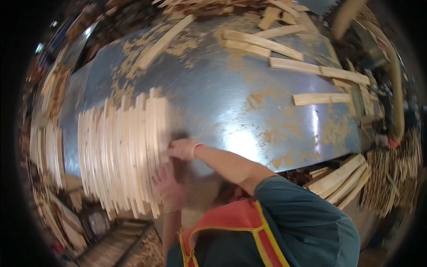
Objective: The person repeatedly picks up wooden planks from a large pile on a metal table and stacks them into a neat pile. The person handles the planks one by one or in small groups, moving them from a disorganized heap to an organized stack.
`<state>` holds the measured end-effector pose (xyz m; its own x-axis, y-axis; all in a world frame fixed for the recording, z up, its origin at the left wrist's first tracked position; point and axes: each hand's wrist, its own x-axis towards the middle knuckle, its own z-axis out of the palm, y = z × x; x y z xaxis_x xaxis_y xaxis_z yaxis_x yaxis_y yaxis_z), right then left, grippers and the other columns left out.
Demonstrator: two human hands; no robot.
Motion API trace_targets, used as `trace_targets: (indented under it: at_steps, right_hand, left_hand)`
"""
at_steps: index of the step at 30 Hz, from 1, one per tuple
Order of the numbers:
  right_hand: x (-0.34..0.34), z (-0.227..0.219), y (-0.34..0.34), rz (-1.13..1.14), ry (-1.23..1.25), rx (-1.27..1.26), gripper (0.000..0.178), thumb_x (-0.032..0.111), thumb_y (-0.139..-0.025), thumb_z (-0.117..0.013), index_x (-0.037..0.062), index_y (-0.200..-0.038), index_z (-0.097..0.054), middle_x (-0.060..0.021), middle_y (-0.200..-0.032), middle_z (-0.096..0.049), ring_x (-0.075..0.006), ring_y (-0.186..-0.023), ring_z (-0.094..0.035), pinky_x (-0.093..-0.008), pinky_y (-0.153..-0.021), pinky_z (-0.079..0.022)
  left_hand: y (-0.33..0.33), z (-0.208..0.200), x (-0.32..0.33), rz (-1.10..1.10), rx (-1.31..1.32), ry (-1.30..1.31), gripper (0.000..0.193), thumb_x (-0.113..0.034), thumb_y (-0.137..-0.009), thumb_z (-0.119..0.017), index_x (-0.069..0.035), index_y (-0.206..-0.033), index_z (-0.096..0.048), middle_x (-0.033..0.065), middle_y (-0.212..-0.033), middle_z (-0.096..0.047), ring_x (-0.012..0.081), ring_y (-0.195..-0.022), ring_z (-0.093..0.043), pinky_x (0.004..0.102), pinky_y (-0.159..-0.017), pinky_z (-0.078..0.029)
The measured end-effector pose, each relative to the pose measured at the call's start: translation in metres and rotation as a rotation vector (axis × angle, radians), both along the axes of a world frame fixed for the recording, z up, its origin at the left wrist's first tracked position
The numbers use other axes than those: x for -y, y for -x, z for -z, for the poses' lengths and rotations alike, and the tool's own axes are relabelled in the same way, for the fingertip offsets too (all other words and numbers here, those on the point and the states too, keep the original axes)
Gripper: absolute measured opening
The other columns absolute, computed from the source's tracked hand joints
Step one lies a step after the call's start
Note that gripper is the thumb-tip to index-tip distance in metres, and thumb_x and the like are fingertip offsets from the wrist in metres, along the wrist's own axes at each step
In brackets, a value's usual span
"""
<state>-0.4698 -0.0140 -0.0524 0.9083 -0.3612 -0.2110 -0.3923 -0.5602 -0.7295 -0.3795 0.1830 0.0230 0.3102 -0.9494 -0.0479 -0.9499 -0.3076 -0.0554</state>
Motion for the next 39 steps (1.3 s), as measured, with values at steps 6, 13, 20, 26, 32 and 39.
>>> trace_targets:
  at_steps: [6, 13, 20, 26, 32, 39]
  right_hand:
    - [0.040, -0.046, 0.103, 0.341, -0.122, 0.030, 0.056, 0.047, -0.091, -0.072, 0.0059, -0.129, -0.064, -0.0242, -0.109, -0.075, -0.0403, -0.103, -0.072, -0.0484, -0.089, -0.056]
    - [0.154, -0.070, 0.481, 0.926, 0.478, -0.746, 0.048, 0.018, -0.091, -0.070, 0.0166, -0.139, -0.064, -0.0185, -0.136, -0.069, -0.0416, -0.124, -0.066, -0.0504, -0.102, -0.054]
    - [0.188, -0.049, 0.547, 0.670, 0.658, -0.937, 0.043, 0.023, -0.082, -0.080, 0.0206, -0.124, -0.073, -0.0059, -0.125, -0.073, -0.0332, -0.128, -0.064, -0.0505, -0.105, -0.049]
    - [0.195, -0.088, 0.428, 0.417, 0.615, -0.337, 0.069, 0.037, -0.078, -0.081, 0.0135, -0.139, -0.062, -0.0118, -0.135, -0.065, -0.0317, -0.134, -0.058, -0.0487, -0.114, -0.044]
    - [0.316, -0.057, 0.556, 0.893, 0.715, -0.598, 0.071, 0.025, -0.080, -0.077, 0.0199, -0.148, -0.056, -0.0145, -0.146, -0.059, -0.0373, -0.139, -0.055, -0.0513, -0.115, -0.046]
    - [0.272, -0.055, 0.561, 0.792, 0.345, -0.981, 0.071, 0.035, -0.080, -0.073, 0.0187, -0.148, -0.059, -0.0160, -0.147, -0.062, -0.0417, -0.132, -0.061, -0.0503, -0.107, -0.053]
  left_hand:
    - [-0.042, 0.072, -0.040, -0.056, 0.072, 0.121, 0.077, -0.030, -0.092, -0.071, -0.011, -0.163, -0.044, 0.0209, -0.168, -0.041, 0.0447, -0.149, -0.044, 0.0550, -0.123, -0.037]
    - [0.030, 0.015, 0.019, 0.041, -0.248, -0.006, 0.088, -0.027, -0.085, -0.080, -0.009, -0.163, -0.045, 0.0195, -0.169, -0.040, 0.0395, -0.153, -0.041, 0.0527, -0.124, -0.037]
    - [0.131, 0.017, 0.129, 0.387, -0.411, -0.051, 0.083, -0.032, -0.082, -0.083, -0.010, -0.156, -0.052, 0.0191, -0.163, -0.045, 0.0411, -0.151, -0.042, 0.0588, -0.123, -0.035]
    - [0.196, 0.016, 0.207, 0.573, -0.347, -0.002, 0.094, -0.037, -0.078, -0.087, -0.011, -0.160, -0.048, 0.0187, -0.162, -0.046, 0.0421, -0.150, -0.041, 0.0616, -0.122, -0.033]
    - [0.172, 0.053, 0.229, 0.630, -0.136, -0.079, 0.098, -0.049, -0.079, -0.086, -0.011, -0.160, -0.046, 0.0179, -0.157, -0.051, 0.0388, -0.150, -0.042, 0.0602, -0.124, -0.030]
    - [0.141, 0.008, 0.181, 0.383, -0.371, -0.515, 0.081, -0.048, -0.075, -0.088, -0.010, -0.141, -0.062, 0.0144, -0.132, -0.065, 0.0363, -0.126, -0.060, 0.0522, -0.111, -0.045]
